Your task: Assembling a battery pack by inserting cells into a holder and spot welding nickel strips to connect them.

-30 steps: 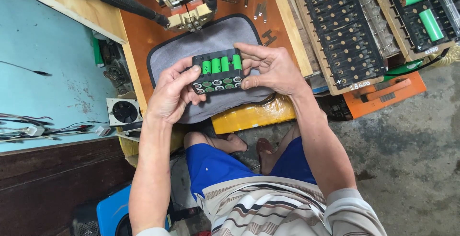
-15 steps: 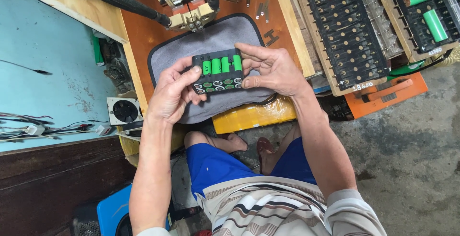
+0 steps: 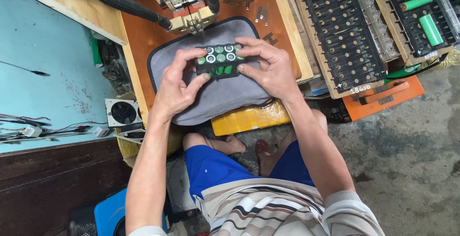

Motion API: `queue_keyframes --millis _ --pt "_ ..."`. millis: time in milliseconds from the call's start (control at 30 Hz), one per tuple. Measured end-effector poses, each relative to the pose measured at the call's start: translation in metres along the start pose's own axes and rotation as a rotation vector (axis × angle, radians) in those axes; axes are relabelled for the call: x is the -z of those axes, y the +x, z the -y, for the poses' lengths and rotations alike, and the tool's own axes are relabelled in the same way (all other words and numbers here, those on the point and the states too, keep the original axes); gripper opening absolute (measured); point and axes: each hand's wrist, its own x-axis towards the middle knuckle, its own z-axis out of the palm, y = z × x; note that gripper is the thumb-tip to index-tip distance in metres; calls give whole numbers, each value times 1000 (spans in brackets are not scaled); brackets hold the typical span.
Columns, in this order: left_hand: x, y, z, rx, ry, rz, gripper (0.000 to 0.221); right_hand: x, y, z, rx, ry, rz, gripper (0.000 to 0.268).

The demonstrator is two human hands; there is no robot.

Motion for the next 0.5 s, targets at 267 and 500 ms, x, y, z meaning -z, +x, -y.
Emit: queue_keyframes --millis 267,500 --pt "2 -10 4 58 30 30 66 -10 -3 10 -6 -106 41 60" --pt "-1 -14 13 103 -31 -36 59 -9 2 21 -57 -256 77 48"
